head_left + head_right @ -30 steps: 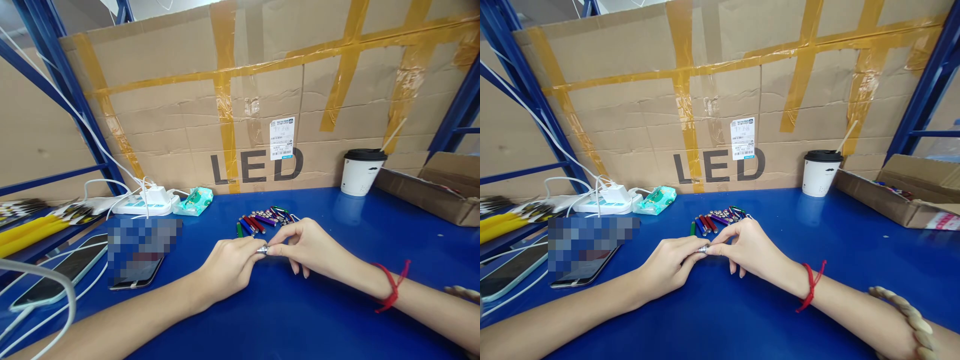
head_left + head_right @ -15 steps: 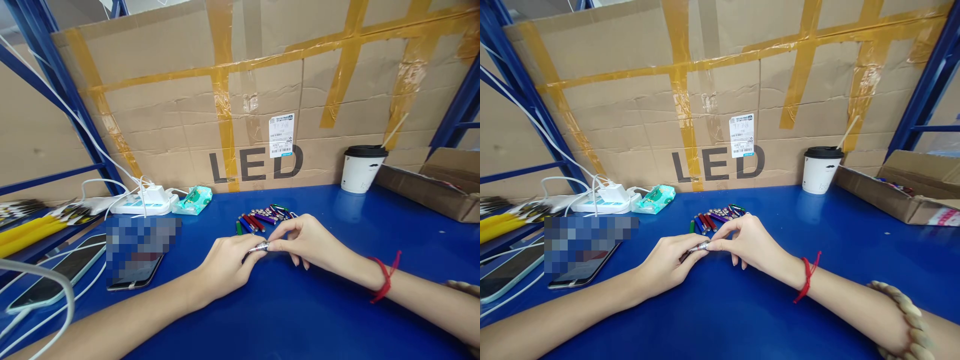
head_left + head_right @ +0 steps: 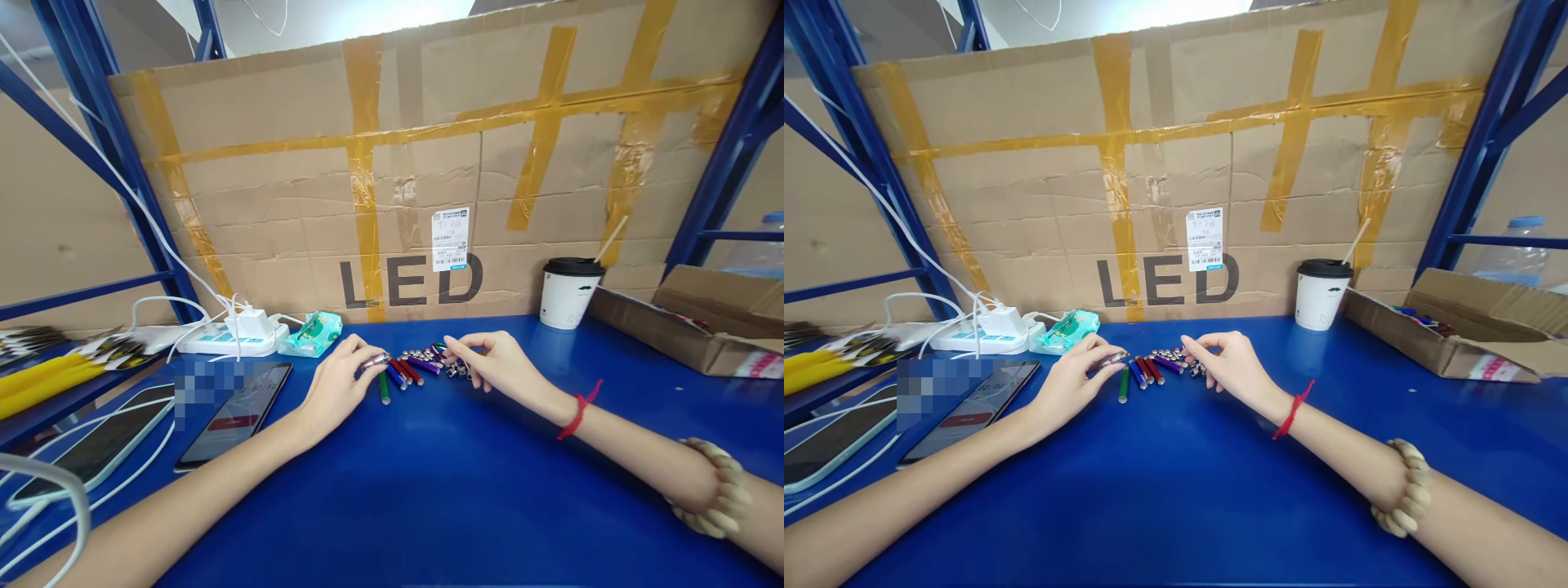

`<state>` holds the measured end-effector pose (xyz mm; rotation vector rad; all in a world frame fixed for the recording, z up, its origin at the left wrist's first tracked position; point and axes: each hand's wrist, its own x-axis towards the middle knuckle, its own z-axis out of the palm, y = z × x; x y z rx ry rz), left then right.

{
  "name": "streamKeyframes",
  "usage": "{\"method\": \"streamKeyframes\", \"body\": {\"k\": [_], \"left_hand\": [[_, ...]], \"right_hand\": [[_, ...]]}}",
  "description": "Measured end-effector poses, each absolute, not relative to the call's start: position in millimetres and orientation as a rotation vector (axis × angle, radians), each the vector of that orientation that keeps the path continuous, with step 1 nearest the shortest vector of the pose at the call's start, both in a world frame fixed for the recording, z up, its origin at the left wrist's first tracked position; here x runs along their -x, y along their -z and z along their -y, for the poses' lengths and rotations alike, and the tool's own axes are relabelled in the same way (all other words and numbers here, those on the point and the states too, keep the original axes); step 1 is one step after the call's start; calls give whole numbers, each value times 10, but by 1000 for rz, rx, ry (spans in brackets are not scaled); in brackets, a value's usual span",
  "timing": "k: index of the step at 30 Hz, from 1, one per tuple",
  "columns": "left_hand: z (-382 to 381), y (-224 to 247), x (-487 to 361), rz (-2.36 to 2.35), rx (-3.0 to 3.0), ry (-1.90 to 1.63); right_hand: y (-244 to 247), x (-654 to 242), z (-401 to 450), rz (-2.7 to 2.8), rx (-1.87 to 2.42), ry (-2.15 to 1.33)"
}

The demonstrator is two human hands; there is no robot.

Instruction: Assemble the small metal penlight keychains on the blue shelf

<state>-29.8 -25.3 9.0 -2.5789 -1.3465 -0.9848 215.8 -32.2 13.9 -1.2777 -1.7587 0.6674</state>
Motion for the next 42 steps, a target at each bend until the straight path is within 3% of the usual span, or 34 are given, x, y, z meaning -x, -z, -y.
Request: {"method": "streamKeyframes", "body": {"k": [6,9,12,17,22,29,42], "left_hand": [[118,-59,412,1722,2448,502],[86,-28,434,1747,2467,427],[81,-14,430,1710,2489,578],[182,-16,329,1542,2547,1039],[446,-48,153,1482,2730,1232],[663,-80,38,1523,3000,1276],[544,-8,40,1701,3074,1770]], "right_hand": [[-82,-2175,265,1767,1326,-664],[-67,-2172,258,1797,1355,-652],[-85,-2212,228,1875,1414,-547],[-91,-2328,140,2045,1501,-14],[-15,-2360,103,2237,1510,78],[-66,-2386,106,2339,1632,-21],[-183,-2449,151,2145,1723,-688]]}}
